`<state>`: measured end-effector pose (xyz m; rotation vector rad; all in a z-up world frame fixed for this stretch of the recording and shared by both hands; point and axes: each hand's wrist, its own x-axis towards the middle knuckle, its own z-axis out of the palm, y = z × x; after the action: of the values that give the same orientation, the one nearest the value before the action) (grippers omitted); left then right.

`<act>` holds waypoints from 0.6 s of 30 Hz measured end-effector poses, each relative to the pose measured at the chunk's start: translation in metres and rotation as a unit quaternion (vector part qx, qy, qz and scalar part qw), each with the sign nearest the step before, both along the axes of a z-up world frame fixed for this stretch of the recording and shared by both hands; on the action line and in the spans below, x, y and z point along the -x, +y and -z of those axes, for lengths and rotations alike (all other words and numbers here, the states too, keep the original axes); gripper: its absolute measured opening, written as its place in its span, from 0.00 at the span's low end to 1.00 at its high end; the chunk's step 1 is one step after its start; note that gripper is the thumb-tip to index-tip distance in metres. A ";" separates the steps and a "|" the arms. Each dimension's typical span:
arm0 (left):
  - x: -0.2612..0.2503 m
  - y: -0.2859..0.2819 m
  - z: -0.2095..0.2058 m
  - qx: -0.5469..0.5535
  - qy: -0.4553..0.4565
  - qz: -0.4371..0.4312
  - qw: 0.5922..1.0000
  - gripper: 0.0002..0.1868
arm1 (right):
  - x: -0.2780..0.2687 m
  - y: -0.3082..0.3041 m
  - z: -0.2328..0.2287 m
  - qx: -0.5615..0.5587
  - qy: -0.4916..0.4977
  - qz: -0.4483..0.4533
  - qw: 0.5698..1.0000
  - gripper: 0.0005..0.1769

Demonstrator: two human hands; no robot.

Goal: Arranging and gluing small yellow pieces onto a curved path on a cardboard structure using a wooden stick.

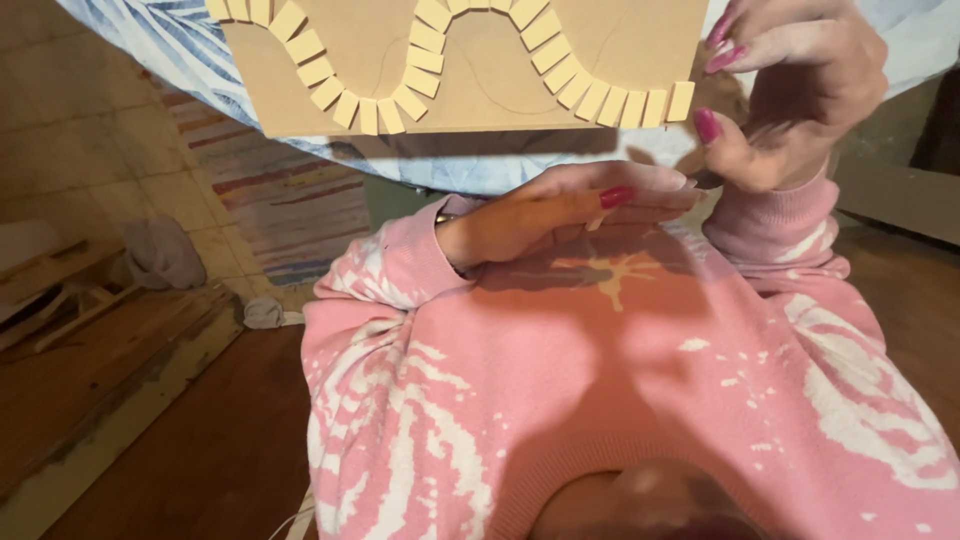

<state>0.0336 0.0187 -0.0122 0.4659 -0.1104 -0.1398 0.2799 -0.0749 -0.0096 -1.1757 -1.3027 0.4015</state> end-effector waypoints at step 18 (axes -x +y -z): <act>-0.004 0.002 -0.006 -0.012 0.005 0.004 1.000 0.34 | 0.005 0.005 -0.003 0.001 0.017 -0.021 1.000 0.14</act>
<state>0.0380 0.0204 -0.0062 0.4892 -0.1001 -0.1510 0.2746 -0.0697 -0.0066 -1.1405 -1.3003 0.4514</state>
